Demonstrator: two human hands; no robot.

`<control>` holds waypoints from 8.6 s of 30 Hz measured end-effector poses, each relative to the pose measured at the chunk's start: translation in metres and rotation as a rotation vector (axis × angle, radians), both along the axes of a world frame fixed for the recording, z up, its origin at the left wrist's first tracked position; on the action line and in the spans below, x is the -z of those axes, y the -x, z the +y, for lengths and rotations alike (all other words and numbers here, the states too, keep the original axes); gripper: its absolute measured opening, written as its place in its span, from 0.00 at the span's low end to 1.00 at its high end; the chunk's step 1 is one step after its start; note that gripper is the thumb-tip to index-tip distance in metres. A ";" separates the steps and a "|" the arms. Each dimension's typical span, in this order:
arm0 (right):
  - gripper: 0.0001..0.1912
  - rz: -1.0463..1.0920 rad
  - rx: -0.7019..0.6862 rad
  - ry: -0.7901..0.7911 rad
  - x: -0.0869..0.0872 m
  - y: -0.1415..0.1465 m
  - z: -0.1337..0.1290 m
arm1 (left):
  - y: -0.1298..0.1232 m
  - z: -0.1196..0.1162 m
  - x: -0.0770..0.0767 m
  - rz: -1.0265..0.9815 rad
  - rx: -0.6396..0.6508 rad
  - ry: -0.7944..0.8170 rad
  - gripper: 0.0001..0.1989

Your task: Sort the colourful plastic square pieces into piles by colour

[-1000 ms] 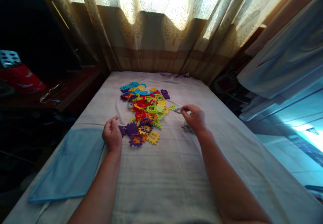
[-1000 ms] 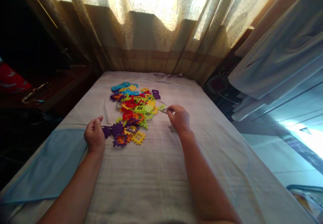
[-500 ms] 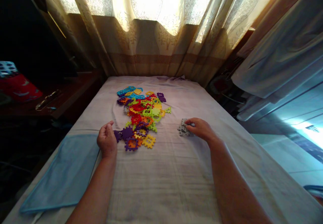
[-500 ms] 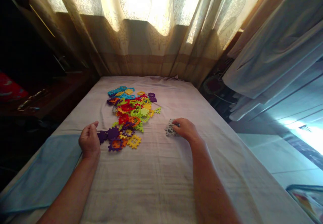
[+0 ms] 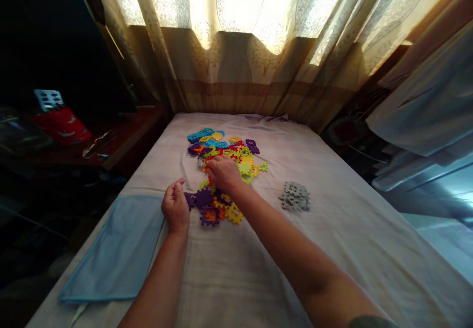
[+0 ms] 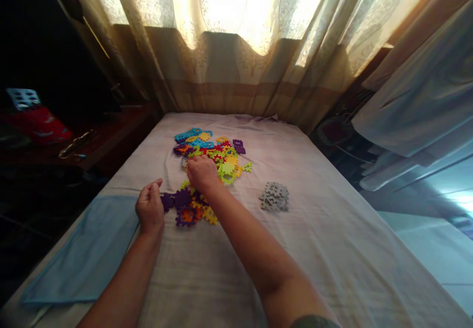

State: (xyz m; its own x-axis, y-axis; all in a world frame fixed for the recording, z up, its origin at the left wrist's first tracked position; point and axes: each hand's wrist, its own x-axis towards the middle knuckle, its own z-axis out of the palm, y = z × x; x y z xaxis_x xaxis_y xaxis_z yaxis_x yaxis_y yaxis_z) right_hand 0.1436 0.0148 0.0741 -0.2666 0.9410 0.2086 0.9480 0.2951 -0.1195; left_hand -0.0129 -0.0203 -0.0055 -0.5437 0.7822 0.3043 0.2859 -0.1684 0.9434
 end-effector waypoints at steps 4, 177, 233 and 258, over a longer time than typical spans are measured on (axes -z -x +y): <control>0.16 -0.002 0.019 -0.015 0.011 0.029 0.032 | -0.001 -0.001 0.000 0.025 -0.004 -0.002 0.18; 0.24 0.941 0.963 -0.420 0.101 -0.269 -0.060 | -0.147 0.072 -0.063 1.077 0.691 0.376 0.16; 0.25 1.008 0.941 -0.435 0.098 -0.268 -0.061 | -0.263 0.039 -0.046 1.150 1.243 -0.004 0.23; 0.25 0.984 0.967 -0.410 0.098 -0.267 -0.061 | -0.102 0.141 -0.092 1.692 0.678 0.576 0.22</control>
